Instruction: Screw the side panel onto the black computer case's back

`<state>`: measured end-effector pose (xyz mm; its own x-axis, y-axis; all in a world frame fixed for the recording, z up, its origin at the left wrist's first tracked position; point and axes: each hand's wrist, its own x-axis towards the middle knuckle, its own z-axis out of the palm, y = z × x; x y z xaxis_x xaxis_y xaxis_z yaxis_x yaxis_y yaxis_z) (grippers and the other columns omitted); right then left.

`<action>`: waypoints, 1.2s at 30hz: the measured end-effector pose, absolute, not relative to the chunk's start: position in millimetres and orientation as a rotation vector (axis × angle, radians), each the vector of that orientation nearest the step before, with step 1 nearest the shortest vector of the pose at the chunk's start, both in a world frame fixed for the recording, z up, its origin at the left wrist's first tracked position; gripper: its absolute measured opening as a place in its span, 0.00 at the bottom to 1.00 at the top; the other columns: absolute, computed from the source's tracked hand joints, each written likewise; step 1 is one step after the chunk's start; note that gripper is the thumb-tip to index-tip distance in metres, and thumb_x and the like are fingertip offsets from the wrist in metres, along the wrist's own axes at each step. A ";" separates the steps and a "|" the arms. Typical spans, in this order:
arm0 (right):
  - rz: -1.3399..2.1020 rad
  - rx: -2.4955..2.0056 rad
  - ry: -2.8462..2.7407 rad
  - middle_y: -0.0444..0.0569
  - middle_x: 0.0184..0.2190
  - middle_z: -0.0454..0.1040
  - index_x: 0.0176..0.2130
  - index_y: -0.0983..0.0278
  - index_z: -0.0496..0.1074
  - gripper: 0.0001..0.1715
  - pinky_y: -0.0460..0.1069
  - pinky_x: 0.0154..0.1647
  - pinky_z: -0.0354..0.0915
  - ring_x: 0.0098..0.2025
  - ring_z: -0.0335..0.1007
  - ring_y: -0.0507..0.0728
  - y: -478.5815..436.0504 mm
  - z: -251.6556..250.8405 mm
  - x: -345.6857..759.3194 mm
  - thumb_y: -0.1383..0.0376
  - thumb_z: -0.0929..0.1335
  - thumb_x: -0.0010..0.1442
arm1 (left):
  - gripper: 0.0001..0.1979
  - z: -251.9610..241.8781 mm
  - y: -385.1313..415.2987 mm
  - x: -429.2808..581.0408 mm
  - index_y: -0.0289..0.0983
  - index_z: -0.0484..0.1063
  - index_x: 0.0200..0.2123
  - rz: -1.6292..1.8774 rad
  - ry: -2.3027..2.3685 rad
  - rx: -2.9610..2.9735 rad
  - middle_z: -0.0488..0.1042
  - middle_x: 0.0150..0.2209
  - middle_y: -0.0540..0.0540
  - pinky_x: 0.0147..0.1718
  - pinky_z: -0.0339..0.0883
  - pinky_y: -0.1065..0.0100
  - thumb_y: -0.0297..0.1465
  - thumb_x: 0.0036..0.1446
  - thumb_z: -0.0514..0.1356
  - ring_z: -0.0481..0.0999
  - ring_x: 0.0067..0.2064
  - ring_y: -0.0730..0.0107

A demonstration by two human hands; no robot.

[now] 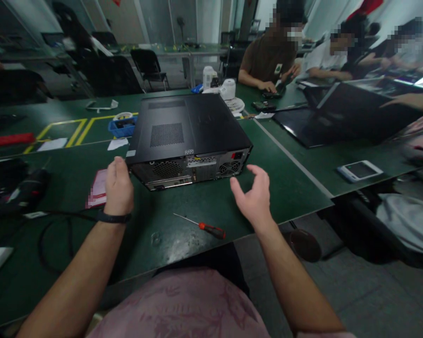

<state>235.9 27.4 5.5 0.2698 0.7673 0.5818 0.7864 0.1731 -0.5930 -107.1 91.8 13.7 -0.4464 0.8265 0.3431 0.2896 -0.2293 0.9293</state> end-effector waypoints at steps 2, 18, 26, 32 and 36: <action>0.043 -1.649 -1.280 0.65 0.62 0.69 0.64 0.67 0.64 0.44 0.64 0.65 0.63 0.65 0.65 0.68 61.3 18.3 250.7 0.42 0.69 0.62 | 0.35 24.5 97.2 -102.0 0.33 0.74 0.50 1.707 1.588 1.285 0.78 0.52 0.37 0.61 0.66 0.56 0.59 0.67 0.50 0.75 0.57 0.55; 0.382 -1.671 -1.166 0.48 0.52 0.83 0.51 0.57 0.82 0.26 0.55 0.59 0.68 0.57 0.77 0.64 137.3 43.6 254.3 0.50 0.63 0.66 | 0.20 32.6 112.9 -111.9 0.37 0.80 0.41 1.478 1.491 1.260 0.83 0.44 0.46 0.63 0.67 0.52 0.47 0.55 0.64 0.78 0.55 0.51; 0.353 -1.665 -1.125 0.46 0.51 0.83 0.48 0.55 0.84 0.25 0.57 0.61 0.68 0.57 0.78 0.65 100.6 42.9 269.2 0.51 0.62 0.66 | 0.20 35.1 86.1 -107.8 0.38 0.80 0.38 1.417 1.511 1.322 0.83 0.42 0.45 0.66 0.63 0.47 0.48 0.51 0.66 0.77 0.57 0.48; 0.302 -1.687 -1.060 0.46 0.53 0.83 0.49 0.55 0.84 0.25 0.57 0.61 0.68 0.60 0.76 0.65 82.6 37.3 300.4 0.51 0.63 0.65 | 0.22 40.1 74.7 -84.1 0.39 0.81 0.40 1.303 1.452 1.451 0.83 0.43 0.46 0.62 0.67 0.53 0.50 0.53 0.66 0.77 0.57 0.49; 0.255 -1.717 -1.013 0.47 0.52 0.83 0.49 0.58 0.84 0.26 0.57 0.60 0.68 0.59 0.76 0.66 80.1 35.3 332.9 0.52 0.63 0.65 | 0.24 40.2 78.1 -57.9 0.37 0.81 0.44 1.242 1.379 1.547 0.83 0.45 0.45 0.57 0.70 0.58 0.51 0.56 0.64 0.78 0.55 0.50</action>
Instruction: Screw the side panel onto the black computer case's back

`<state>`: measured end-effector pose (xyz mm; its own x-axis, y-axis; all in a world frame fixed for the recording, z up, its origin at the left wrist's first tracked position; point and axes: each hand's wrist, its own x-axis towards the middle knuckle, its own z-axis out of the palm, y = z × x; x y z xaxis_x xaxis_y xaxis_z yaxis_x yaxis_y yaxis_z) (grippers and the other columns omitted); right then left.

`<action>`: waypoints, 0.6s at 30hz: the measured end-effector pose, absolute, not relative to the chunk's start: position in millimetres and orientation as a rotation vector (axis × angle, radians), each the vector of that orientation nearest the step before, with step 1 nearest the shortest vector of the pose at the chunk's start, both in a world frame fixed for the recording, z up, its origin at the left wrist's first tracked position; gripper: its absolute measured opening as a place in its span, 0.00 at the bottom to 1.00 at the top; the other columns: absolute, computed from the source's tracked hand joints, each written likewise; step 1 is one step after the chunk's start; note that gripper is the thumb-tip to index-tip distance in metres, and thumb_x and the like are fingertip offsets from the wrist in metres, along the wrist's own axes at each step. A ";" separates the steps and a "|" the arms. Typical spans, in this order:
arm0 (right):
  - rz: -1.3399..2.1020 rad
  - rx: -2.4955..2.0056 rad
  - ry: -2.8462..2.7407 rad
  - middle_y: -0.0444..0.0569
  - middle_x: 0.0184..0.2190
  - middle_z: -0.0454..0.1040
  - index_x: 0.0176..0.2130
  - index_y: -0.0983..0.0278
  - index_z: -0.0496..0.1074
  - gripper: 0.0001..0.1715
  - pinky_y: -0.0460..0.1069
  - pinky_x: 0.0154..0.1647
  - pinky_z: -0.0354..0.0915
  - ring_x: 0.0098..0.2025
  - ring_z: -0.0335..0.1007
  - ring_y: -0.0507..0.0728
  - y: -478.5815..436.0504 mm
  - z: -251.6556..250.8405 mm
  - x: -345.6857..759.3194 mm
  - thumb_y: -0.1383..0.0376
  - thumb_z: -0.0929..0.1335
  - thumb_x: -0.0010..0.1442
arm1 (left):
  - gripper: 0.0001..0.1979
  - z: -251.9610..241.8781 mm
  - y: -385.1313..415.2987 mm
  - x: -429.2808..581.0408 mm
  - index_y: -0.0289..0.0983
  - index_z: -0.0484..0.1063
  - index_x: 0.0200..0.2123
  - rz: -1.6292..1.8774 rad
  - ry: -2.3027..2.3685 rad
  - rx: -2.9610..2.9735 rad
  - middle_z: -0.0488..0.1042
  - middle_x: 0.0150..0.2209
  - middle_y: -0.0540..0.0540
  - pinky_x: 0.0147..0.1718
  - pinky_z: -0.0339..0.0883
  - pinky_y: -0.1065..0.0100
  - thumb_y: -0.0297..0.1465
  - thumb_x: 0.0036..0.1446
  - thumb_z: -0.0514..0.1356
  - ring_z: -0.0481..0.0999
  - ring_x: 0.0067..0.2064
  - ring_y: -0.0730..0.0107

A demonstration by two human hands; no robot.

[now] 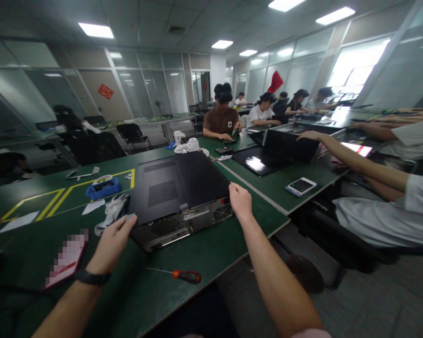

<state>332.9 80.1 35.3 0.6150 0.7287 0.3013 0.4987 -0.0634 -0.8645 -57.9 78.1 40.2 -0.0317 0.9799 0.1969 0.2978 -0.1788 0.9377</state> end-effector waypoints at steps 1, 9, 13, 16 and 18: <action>0.242 -1.727 -0.996 0.48 0.51 0.83 0.49 0.59 0.84 0.26 0.57 0.59 0.68 0.58 0.77 0.67 80.1 35.1 342.0 0.52 0.63 0.64 | 0.25 40.8 79.5 -49.8 0.37 0.80 0.46 1.220 1.367 1.582 0.83 0.46 0.45 0.56 0.69 0.58 0.51 0.57 0.63 0.78 0.55 0.50; 0.161 -1.806 -0.876 0.53 0.54 0.80 0.51 0.63 0.80 0.21 0.59 0.62 0.68 0.58 0.75 0.63 86.5 34.6 425.1 0.54 0.66 0.70 | 0.24 46.2 106.7 27.7 0.36 0.78 0.40 1.108 1.279 1.806 0.82 0.38 0.43 0.44 0.71 0.62 0.52 0.63 0.58 0.80 0.43 0.57; 0.125 -1.894 -0.860 0.52 0.55 0.76 0.55 0.64 0.74 0.21 0.61 0.56 0.73 0.54 0.75 0.61 96.1 41.1 467.6 0.53 0.70 0.69 | 0.23 45.1 127.0 72.8 0.37 0.77 0.39 1.047 1.263 1.876 0.81 0.36 0.44 0.42 0.69 0.63 0.51 0.64 0.56 0.79 0.40 0.60; 0.079 -1.985 -0.845 0.52 0.56 0.75 0.55 0.64 0.73 0.22 0.60 0.54 0.74 0.53 0.75 0.61 105.9 48.7 494.9 0.54 0.70 0.69 | 0.22 45.8 141.1 107.1 0.38 0.76 0.37 1.009 1.271 1.912 0.81 0.37 0.43 0.41 0.69 0.63 0.51 0.65 0.56 0.79 0.41 0.59; 0.054 -2.042 -0.838 0.51 0.55 0.75 0.55 0.64 0.73 0.22 0.60 0.53 0.74 0.53 0.75 0.61 113.5 52.9 509.9 0.54 0.70 0.69 | 0.22 47.1 149.7 127.3 0.39 0.76 0.38 0.988 1.286 1.925 0.82 0.38 0.42 0.41 0.69 0.63 0.51 0.66 0.56 0.80 0.42 0.58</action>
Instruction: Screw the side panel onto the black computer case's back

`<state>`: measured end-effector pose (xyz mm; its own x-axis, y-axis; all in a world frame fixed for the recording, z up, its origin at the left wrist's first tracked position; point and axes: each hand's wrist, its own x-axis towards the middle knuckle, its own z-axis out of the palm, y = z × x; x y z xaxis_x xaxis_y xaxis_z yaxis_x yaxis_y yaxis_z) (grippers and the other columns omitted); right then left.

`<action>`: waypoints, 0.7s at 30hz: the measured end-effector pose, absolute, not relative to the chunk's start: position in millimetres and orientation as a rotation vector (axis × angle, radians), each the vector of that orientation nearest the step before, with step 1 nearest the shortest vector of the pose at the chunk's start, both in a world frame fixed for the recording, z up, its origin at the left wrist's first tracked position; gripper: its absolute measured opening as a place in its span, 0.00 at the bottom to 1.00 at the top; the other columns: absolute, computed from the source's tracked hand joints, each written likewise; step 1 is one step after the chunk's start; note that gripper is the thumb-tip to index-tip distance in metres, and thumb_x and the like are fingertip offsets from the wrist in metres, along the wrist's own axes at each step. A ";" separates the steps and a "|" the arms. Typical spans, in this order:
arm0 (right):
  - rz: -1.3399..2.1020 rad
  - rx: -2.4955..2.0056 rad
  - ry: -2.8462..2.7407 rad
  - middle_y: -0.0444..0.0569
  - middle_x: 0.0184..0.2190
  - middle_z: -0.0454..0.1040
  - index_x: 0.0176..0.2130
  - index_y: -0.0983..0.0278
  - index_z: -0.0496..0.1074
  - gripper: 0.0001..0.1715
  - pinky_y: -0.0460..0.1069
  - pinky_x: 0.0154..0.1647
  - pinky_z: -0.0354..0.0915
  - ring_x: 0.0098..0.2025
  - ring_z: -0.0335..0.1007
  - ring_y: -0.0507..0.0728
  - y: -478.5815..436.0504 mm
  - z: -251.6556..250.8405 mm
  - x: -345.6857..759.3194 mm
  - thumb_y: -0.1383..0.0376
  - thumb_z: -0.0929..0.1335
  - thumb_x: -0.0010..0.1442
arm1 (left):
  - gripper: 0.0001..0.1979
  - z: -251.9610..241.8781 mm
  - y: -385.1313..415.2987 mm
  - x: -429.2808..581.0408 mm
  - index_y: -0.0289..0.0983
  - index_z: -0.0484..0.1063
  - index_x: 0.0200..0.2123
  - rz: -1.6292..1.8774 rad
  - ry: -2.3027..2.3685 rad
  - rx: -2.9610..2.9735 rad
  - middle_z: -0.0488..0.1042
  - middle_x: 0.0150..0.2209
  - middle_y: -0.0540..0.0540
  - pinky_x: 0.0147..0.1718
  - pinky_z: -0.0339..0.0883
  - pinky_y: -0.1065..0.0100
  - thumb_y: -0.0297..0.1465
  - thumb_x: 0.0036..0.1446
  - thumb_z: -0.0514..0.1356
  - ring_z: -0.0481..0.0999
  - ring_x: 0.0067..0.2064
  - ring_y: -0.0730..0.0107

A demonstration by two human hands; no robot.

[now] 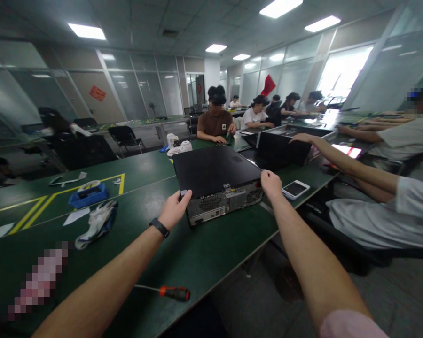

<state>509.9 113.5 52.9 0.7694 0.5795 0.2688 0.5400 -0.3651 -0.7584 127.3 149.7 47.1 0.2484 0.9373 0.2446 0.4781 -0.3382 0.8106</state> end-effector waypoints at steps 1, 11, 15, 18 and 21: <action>0.044 -2.067 -0.837 0.51 0.55 0.75 0.55 0.64 0.73 0.22 0.60 0.53 0.74 0.53 0.75 0.61 117.6 54.6 516.4 0.54 0.70 0.69 | 0.22 47.9 153.7 136.1 0.39 0.76 0.37 0.980 1.303 1.926 0.82 0.38 0.42 0.41 0.69 0.63 0.51 0.66 0.56 0.80 0.42 0.57; -0.230 -2.117 -1.173 0.65 0.65 0.69 0.67 0.69 0.65 0.35 0.66 0.68 0.61 0.67 0.66 0.70 134.1 78.2 532.1 0.50 0.61 0.71 | 0.29 61.2 168.1 170.6 0.33 0.72 0.57 0.910 1.419 2.166 0.79 0.55 0.33 0.51 0.72 0.59 0.51 0.69 0.53 0.80 0.56 0.53; -0.217 -1.999 -1.703 0.57 0.69 0.67 0.67 0.65 0.67 0.48 0.61 0.74 0.56 0.71 0.62 0.68 127.1 87.4 520.5 0.39 0.68 0.60 | 0.37 70.4 170.5 175.3 0.27 0.61 0.67 0.876 1.342 2.470 0.60 0.71 0.26 0.69 0.55 0.55 0.49 0.67 0.57 0.58 0.74 0.47; -0.159 -1.962 -1.991 0.56 0.69 0.67 0.66 0.63 0.70 0.59 0.62 0.74 0.56 0.71 0.62 0.70 126.9 91.9 517.9 0.33 0.74 0.47 | 0.37 76.8 173.3 180.1 0.26 0.67 0.62 0.762 1.254 2.686 0.67 0.67 0.25 0.69 0.54 0.50 0.51 0.63 0.61 0.62 0.71 0.42; -0.171 -1.978 -2.102 0.60 0.71 0.63 0.68 0.66 0.68 0.63 0.64 0.74 0.56 0.72 0.60 0.72 128.5 94.9 521.1 0.32 0.74 0.47 | 0.33 81.4 173.4 182.9 0.25 0.71 0.57 0.684 1.233 2.834 0.71 0.61 0.24 0.68 0.55 0.49 0.48 0.62 0.63 0.67 0.67 0.40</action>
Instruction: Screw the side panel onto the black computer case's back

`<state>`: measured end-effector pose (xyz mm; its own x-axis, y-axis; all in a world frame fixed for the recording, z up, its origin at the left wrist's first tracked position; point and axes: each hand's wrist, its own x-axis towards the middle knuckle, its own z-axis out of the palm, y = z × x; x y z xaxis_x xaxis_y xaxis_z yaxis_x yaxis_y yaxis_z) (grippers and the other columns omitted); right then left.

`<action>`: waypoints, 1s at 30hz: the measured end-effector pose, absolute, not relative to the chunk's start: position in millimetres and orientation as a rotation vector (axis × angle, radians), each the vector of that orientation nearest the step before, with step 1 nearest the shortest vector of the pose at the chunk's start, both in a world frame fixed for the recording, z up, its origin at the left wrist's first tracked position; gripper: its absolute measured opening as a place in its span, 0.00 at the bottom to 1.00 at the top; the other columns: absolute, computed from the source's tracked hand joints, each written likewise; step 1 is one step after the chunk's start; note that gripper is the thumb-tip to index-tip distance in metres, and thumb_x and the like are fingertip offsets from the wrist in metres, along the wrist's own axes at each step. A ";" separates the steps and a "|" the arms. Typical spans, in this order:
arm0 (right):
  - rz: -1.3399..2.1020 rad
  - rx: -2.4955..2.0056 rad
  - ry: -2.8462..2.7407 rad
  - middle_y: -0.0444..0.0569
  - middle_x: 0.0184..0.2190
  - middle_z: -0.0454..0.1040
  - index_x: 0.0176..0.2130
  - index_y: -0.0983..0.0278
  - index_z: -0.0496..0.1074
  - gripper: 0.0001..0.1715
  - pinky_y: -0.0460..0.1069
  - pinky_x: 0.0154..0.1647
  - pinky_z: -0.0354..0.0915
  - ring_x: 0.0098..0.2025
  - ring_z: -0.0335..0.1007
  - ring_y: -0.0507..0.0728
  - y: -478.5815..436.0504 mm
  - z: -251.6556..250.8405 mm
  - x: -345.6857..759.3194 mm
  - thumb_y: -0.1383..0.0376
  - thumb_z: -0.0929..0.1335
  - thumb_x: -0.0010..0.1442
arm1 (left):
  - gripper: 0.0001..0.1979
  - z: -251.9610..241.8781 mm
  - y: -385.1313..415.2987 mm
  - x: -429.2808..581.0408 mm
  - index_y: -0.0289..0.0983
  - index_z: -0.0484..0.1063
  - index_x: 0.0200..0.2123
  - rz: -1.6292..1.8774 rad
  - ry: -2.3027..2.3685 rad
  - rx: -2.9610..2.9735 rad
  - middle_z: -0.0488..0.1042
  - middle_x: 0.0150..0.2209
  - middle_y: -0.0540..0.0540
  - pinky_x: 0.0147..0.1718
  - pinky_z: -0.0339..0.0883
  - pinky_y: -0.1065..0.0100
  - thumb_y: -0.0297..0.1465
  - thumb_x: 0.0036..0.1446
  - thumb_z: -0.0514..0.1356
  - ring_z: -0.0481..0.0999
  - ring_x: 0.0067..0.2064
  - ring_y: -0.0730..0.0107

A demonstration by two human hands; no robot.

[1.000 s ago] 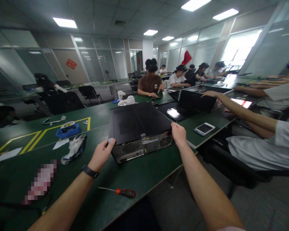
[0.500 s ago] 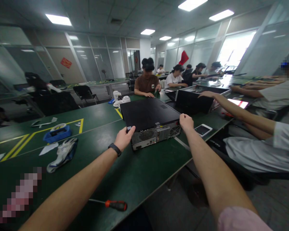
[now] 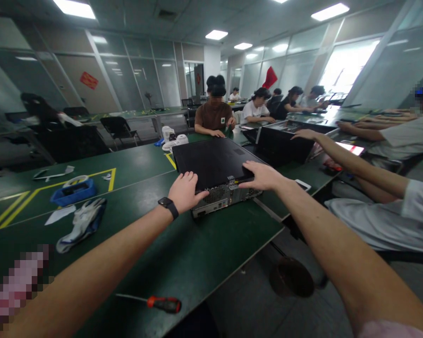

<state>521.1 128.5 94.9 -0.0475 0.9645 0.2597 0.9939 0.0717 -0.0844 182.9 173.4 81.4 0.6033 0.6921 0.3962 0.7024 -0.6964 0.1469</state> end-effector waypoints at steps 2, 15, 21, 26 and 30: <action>-0.201 -1.989 -2.131 0.62 0.71 0.62 0.68 0.68 0.66 0.62 0.65 0.74 0.57 0.72 0.60 0.72 128.2 94.9 523.3 0.33 0.73 0.50 | 0.31 83.7 171.8 183.1 0.24 0.71 0.56 -0.618 -1.172 -2.762 0.72 0.60 0.24 0.67 0.57 0.50 0.47 0.63 0.63 0.69 0.65 0.41; -0.464 -1.897 -2.123 0.61 0.66 0.70 0.66 0.67 0.69 0.42 0.65 0.71 0.62 0.70 0.65 0.70 118.8 81.6 515.0 0.43 0.69 0.64 | 0.28 86.7 165.6 183.8 0.26 0.73 0.52 -0.503 -1.093 -2.660 0.76 0.54 0.27 0.60 0.64 0.55 0.47 0.67 0.58 0.74 0.57 0.47; -0.539 -1.918 -2.078 0.58 0.65 0.72 0.64 0.64 0.71 0.39 0.65 0.67 0.67 0.67 0.68 0.70 112.9 82.6 508.8 0.44 0.68 0.65 | 0.24 88.2 162.6 184.4 0.28 0.74 0.49 -0.504 -1.087 -2.652 0.78 0.50 0.30 0.56 0.67 0.56 0.46 0.66 0.61 0.76 0.54 0.49; -0.546 -1.956 -2.058 0.58 0.65 0.71 0.64 0.65 0.71 0.36 0.64 0.66 0.67 0.67 0.69 0.70 109.6 81.5 507.1 0.47 0.67 0.65 | 0.22 87.3 159.9 185.1 0.29 0.74 0.47 -0.515 -1.094 -2.657 0.78 0.48 0.31 0.53 0.69 0.57 0.45 0.67 0.61 0.77 0.52 0.50; -0.559 -1.968 -2.026 0.56 0.66 0.72 0.65 0.63 0.70 0.33 0.65 0.66 0.66 0.66 0.69 0.69 106.7 77.7 509.8 0.54 0.67 0.65 | 0.18 83.5 157.0 187.3 0.31 0.75 0.47 -0.534 -1.116 -2.652 0.78 0.48 0.32 0.52 0.69 0.57 0.41 0.66 0.62 0.77 0.52 0.50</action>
